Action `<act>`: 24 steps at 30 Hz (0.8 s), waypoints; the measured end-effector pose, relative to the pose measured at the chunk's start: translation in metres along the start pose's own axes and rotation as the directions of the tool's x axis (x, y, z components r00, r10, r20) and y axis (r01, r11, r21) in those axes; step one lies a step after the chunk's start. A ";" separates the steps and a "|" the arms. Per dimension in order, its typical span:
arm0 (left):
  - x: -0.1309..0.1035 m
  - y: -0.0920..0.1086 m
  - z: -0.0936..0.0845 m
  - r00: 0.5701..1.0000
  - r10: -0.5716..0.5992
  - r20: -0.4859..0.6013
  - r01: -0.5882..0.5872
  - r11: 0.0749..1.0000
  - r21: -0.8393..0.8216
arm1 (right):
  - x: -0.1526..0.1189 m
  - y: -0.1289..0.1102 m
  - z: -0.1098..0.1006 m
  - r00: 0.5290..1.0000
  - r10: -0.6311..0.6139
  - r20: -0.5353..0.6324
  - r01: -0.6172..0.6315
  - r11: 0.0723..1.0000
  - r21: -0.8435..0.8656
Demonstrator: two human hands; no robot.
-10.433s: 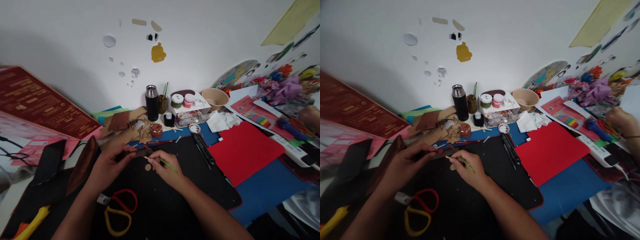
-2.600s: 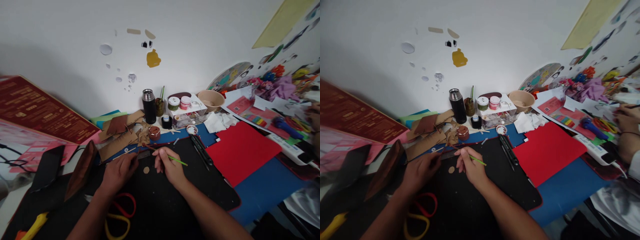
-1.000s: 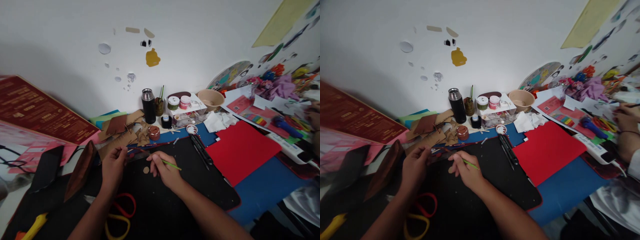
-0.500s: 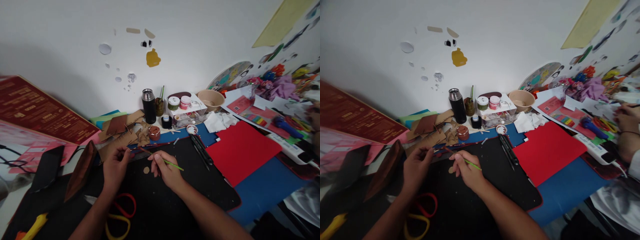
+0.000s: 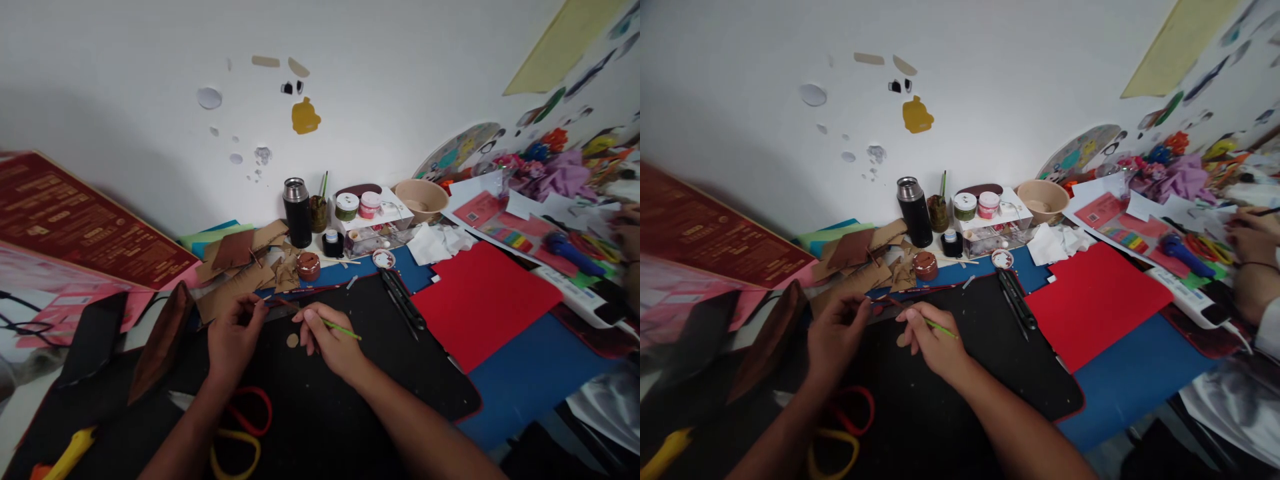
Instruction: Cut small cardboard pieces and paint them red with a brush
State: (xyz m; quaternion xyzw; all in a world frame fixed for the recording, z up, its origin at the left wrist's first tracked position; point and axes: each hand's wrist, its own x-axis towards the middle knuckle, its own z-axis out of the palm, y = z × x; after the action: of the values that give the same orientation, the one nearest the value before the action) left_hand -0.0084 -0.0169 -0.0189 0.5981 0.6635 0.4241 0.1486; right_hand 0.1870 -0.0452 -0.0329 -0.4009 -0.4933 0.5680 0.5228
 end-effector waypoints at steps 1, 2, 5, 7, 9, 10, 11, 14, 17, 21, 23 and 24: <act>0.001 0.000 0.000 1.000 -0.005 -0.006 0.005 1.000 -0.003 | 0.000 0.000 -0.001 1.000 0.003 -0.007 -0.003 1.000 -0.005; 0.001 0.000 -0.001 1.000 -0.009 -0.011 0.009 1.000 -0.007 | 0.001 0.000 -0.001 1.000 0.006 -0.018 -0.006 1.000 -0.005; 0.003 0.000 -0.001 1.000 -0.014 -0.021 0.014 1.000 -0.012 | 0.002 0.000 -0.003 0.999 0.011 -0.052 -0.010 1.000 0.014; 0.003 0.000 0.000 1.000 -0.010 -0.019 0.010 1.000 -0.010 | 0.002 0.000 -0.003 0.999 0.010 -0.044 -0.009 1.000 0.018; 0.003 0.000 0.000 1.000 -0.005 -0.010 0.004 1.000 -0.009 | 0.001 0.000 -0.002 1.000 0.008 -0.019 -0.008 1.000 0.009; 0.002 0.000 0.001 1.000 -0.005 -0.006 0.005 1.000 -0.010 | 0.000 0.001 -0.001 1.000 0.009 -0.003 -0.009 1.000 0.001; 0.002 0.000 0.001 1.000 -0.009 -0.004 0.009 1.000 -0.013 | 0.000 0.001 0.000 1.000 0.011 0.008 -0.011 1.000 -0.009; 0.002 0.002 -0.001 1.000 -0.028 -0.006 0.028 0.999 -0.028 | 0.001 0.001 0.000 1.000 0.019 0.001 -0.019 0.999 -0.030; 0.004 0.005 -0.004 0.998 -0.058 -0.013 0.057 0.997 -0.042 | 0.003 0.000 -0.002 0.999 0.023 -0.035 -0.024 1.000 -0.021; 0.006 0.007 -0.007 0.994 -0.099 -0.042 0.096 0.993 -0.071 | 0.002 -0.001 -0.002 1.000 0.021 -0.009 -0.021 1.000 -0.022; 0.006 0.006 -0.006 0.992 -0.118 -0.036 0.114 0.988 -0.106 | 0.000 0.000 0.000 0.999 0.023 0.025 -0.023 0.999 -0.025; 0.006 0.006 -0.006 0.991 -0.131 -0.028 0.127 0.983 -0.129 | -0.001 0.000 0.001 0.999 0.028 0.043 -0.027 0.999 -0.024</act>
State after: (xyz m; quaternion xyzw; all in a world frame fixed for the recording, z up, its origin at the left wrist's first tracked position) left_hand -0.0100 -0.0145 -0.0092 0.5355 0.6750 0.4657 0.2016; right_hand 0.1861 -0.0462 -0.0326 -0.4015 -0.5055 0.5777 0.4995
